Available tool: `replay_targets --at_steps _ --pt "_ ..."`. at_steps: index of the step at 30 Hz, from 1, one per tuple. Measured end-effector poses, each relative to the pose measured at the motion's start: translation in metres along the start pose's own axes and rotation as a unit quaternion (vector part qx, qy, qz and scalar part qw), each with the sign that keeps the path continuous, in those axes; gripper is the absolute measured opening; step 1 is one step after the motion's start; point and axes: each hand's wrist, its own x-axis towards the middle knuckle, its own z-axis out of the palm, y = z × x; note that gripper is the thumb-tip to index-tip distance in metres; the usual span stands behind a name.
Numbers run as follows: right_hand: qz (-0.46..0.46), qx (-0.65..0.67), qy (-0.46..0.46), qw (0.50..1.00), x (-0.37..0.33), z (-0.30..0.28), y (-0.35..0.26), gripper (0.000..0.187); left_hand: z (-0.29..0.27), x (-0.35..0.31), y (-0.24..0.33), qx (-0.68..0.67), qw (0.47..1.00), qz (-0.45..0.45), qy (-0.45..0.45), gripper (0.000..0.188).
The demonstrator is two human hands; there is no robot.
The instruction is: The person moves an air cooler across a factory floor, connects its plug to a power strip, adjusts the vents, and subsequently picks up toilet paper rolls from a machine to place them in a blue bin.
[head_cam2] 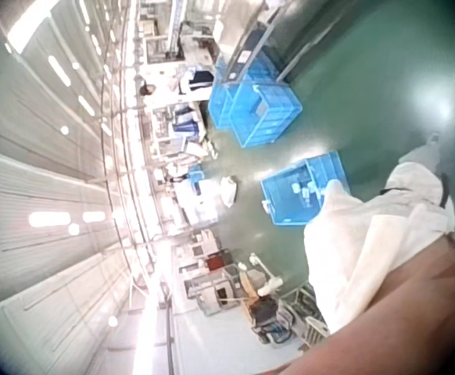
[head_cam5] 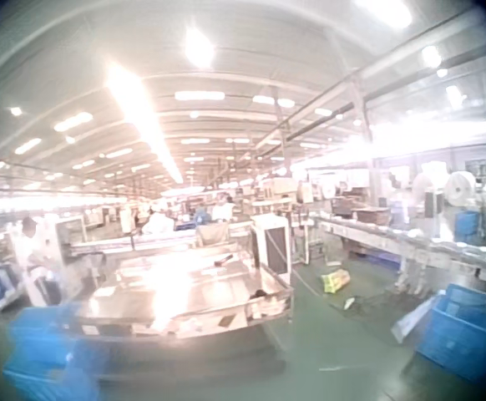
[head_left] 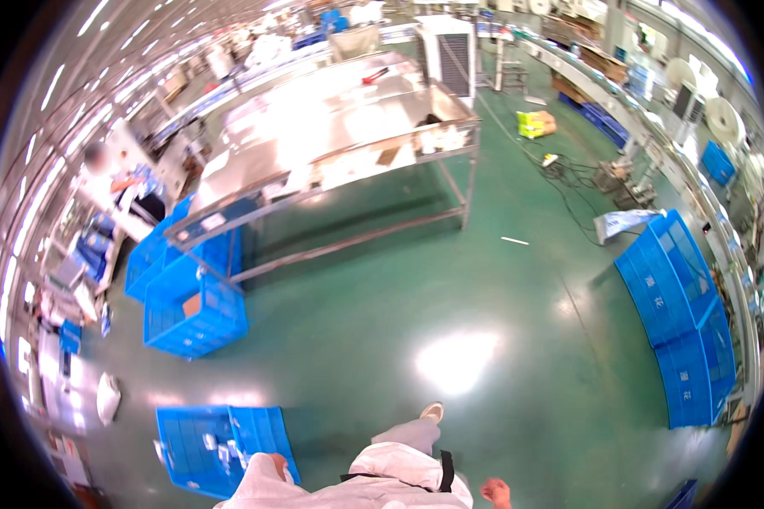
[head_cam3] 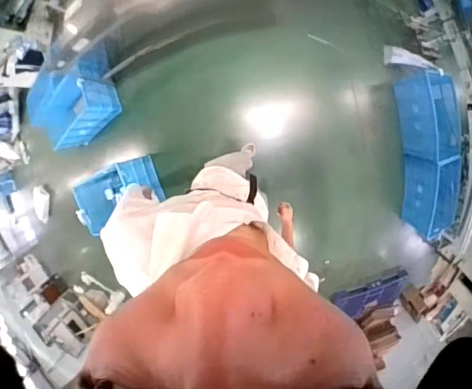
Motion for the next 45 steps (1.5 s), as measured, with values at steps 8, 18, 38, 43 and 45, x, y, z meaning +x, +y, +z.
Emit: replay_targets --at_steps 8,18,38,43,45 --pt "0.244 0.320 0.209 0.891 0.015 -0.039 -0.067 0.013 -0.172 -0.040 0.215 0.076 0.989 0.123 -0.037 0.035" --pt "0.004 -0.249 -0.156 0.956 0.234 -0.236 -0.141 0.014 -0.259 -0.060 0.471 0.094 0.986 0.131 -0.027 0.036" --pt "-0.020 -0.062 -0.091 0.994 0.722 -0.581 -0.792 0.014 -0.311 -0.011 0.852 -0.013 0.987 -0.089 -0.133 0.036" --pt "0.162 -0.024 -0.042 0.986 0.791 -0.643 -0.729 0.020 -0.377 -0.028 0.936 -0.039 0.978 -0.128 -0.159 0.037" --pt "0.194 -0.047 -0.055 0.978 0.824 -0.665 -0.741 0.016 -0.385 -0.035 0.982 -0.061 0.978 -0.141 -0.142 0.037"
